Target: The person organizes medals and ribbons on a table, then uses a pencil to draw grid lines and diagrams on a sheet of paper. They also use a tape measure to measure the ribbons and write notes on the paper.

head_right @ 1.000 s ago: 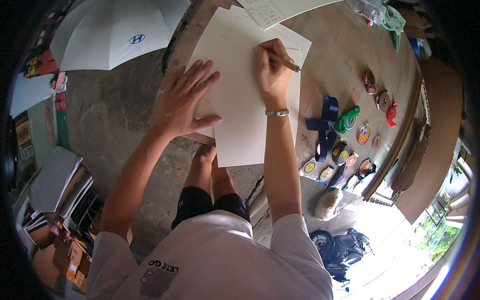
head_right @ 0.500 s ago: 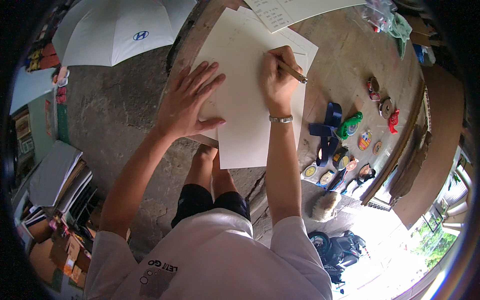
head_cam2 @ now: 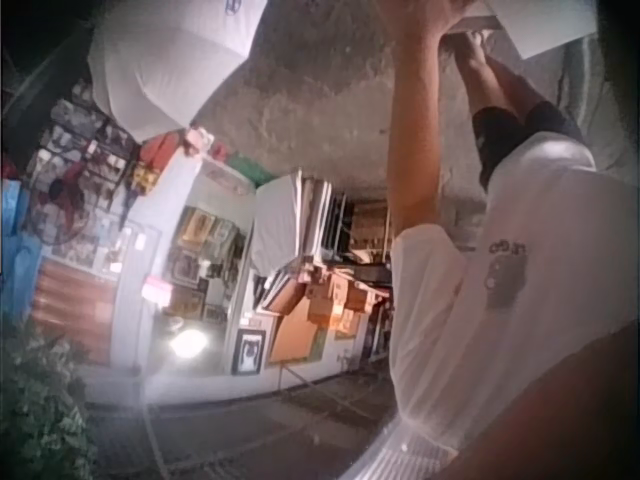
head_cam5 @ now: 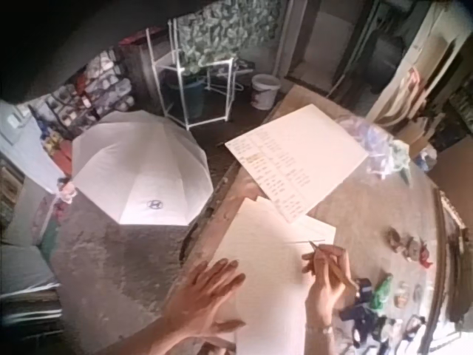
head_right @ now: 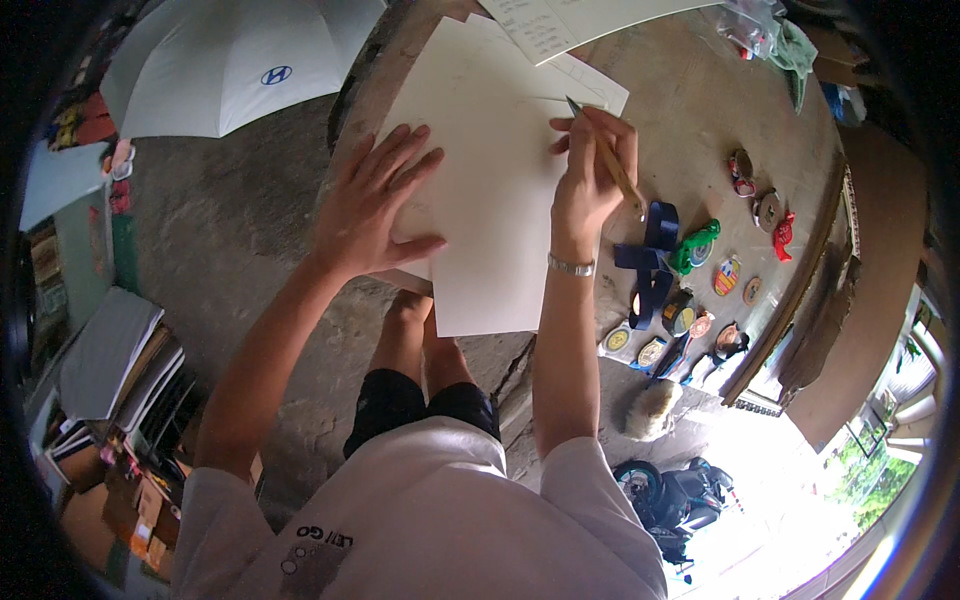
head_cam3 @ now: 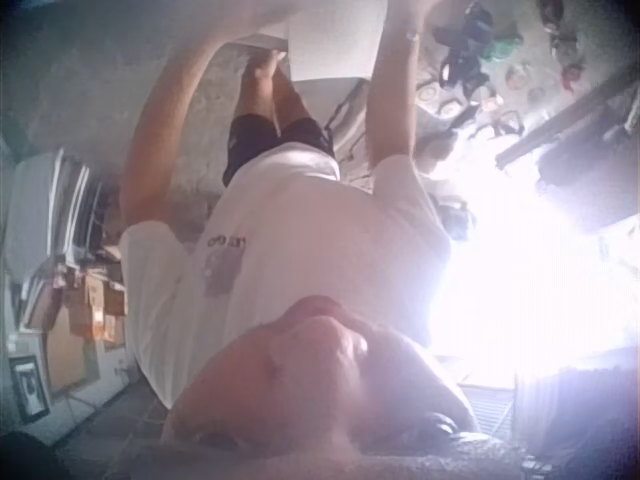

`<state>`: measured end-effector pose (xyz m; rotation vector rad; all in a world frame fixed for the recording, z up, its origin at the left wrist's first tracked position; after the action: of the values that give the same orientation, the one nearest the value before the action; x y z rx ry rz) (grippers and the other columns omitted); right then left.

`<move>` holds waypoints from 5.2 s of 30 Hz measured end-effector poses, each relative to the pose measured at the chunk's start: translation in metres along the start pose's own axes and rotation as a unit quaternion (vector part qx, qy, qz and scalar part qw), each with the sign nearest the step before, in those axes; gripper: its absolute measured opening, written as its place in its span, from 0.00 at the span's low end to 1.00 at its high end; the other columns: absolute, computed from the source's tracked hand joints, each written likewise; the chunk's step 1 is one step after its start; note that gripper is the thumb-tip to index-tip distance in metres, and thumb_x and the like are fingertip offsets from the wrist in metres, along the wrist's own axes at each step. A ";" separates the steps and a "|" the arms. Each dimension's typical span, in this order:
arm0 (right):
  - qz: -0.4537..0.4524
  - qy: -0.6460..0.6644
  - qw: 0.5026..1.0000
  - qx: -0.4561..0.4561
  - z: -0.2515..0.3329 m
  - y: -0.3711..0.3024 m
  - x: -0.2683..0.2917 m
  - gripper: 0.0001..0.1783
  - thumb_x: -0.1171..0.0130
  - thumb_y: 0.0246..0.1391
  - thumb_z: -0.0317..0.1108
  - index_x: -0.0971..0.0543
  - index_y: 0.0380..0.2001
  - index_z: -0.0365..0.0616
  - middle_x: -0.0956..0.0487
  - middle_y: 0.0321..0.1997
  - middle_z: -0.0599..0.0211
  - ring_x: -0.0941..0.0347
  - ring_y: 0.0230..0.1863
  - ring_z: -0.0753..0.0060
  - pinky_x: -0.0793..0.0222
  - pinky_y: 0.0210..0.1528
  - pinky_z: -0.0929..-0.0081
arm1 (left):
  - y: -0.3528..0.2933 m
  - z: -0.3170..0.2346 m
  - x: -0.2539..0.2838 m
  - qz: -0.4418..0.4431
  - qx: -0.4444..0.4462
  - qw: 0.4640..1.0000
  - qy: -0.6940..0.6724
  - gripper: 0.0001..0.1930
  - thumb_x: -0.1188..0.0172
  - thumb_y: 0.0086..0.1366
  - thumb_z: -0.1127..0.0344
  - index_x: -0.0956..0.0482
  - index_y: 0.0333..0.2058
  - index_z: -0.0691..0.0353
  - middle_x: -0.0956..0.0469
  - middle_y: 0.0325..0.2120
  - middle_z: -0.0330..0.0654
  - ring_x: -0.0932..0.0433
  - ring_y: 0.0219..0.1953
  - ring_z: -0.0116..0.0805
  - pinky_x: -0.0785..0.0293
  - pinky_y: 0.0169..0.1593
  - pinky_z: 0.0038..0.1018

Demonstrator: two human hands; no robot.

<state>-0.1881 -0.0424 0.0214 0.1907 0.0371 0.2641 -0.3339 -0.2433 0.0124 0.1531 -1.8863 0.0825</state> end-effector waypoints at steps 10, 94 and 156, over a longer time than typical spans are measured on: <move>0.030 -0.064 0.995 -0.073 -0.007 -0.032 0.100 0.04 0.45 0.55 0.24 0.24 0.27 0.38 0.31 0.20 0.75 0.41 0.19 0.86 0.48 0.20 0.83 | 0.000 0.001 0.001 -0.002 0.001 1.000 0.010 0.45 0.45 0.65 0.36 0.47 0.73 0.54 0.48 0.74 0.39 0.49 0.75 0.38 0.54 0.77 0.44; 0.118 -0.108 0.986 -0.046 0.021 -0.173 0.105 0.05 0.47 0.46 0.20 0.22 0.27 0.34 0.25 0.21 0.65 0.33 0.20 0.77 0.40 0.23 0.78 | -0.001 0.002 0.000 -0.029 -0.019 0.999 -0.002 0.44 0.40 0.62 0.35 0.42 0.72 0.47 0.44 0.73 0.36 0.47 0.75 0.41 0.52 0.76 0.46; 0.238 -0.101 0.964 -0.055 -0.008 -0.061 -0.024 0.04 0.43 0.58 0.26 0.23 0.30 0.37 0.22 0.26 0.71 0.29 0.27 0.84 0.32 0.30 0.81 | -0.005 0.005 0.000 -0.071 -0.033 0.994 -0.075 0.33 0.36 0.61 0.44 0.28 0.59 0.56 0.38 0.70 0.38 0.44 0.73 0.37 0.53 0.76 0.45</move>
<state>-0.1957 -0.1049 0.0019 0.1136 -0.2289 0.7239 -0.3382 -0.2488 0.0110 0.2534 -2.0190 -0.0909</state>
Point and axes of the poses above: each hand's wrist, its own y-axis towards the middle knuckle, its own x-axis out of the back of the hand, z = x × y, the point moved 3 cm from there along y, towards the middle knuckle
